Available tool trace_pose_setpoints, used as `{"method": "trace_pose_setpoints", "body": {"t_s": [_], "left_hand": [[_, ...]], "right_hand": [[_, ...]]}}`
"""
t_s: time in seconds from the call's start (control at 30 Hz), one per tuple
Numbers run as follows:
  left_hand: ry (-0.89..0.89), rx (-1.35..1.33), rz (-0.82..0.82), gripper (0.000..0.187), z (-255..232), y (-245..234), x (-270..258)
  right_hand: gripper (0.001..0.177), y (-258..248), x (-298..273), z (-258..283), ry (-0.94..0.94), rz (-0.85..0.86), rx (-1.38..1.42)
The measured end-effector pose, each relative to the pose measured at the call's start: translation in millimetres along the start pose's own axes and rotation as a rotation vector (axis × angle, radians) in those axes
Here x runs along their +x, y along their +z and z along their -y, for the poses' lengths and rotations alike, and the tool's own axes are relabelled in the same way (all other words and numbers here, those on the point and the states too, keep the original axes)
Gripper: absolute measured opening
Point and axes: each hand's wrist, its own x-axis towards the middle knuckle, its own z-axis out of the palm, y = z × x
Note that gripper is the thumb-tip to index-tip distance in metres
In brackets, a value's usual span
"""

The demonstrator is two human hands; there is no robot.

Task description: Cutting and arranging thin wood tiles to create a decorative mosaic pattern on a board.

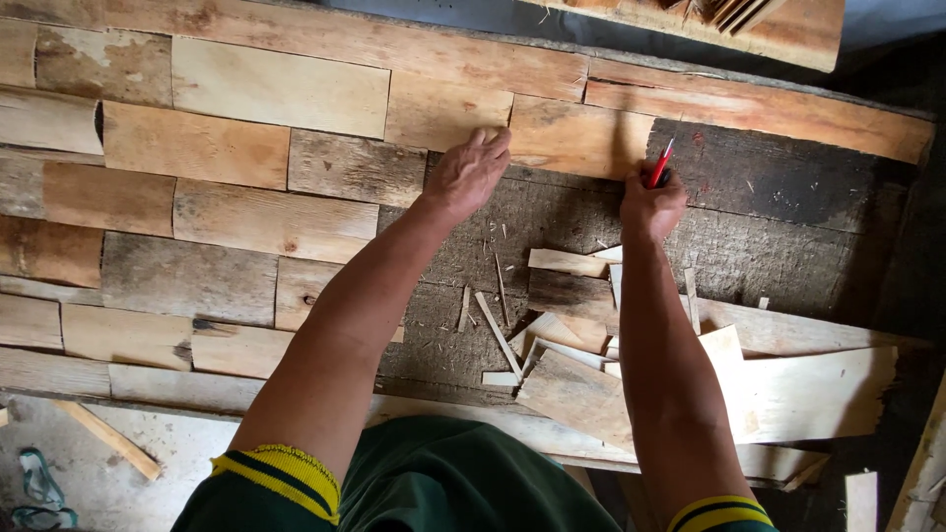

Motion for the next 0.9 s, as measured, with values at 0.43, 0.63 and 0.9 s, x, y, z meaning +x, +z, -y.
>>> {"method": "trace_pose_setpoints", "body": {"t_s": [0.43, 0.63, 0.9], "left_hand": [[0.044, 0.131, 0.132, 0.03, -4.3, 10.2, 14.6], [0.03, -0.075, -0.146, 0.039, -6.4, 17.6, 12.0], [-0.301, -0.704, 0.195, 0.01, -14.3, 13.9, 23.6]], "right_hand": [[0.019, 1.5, 1.2, 2.9, 0.06, 0.022, -0.005], [0.019, 0.6, 2.5, -3.3, 0.046, 0.013, -0.025], [0.018, -68.8, -54.3, 48.7, 0.085, 0.066, 0.622]]}}
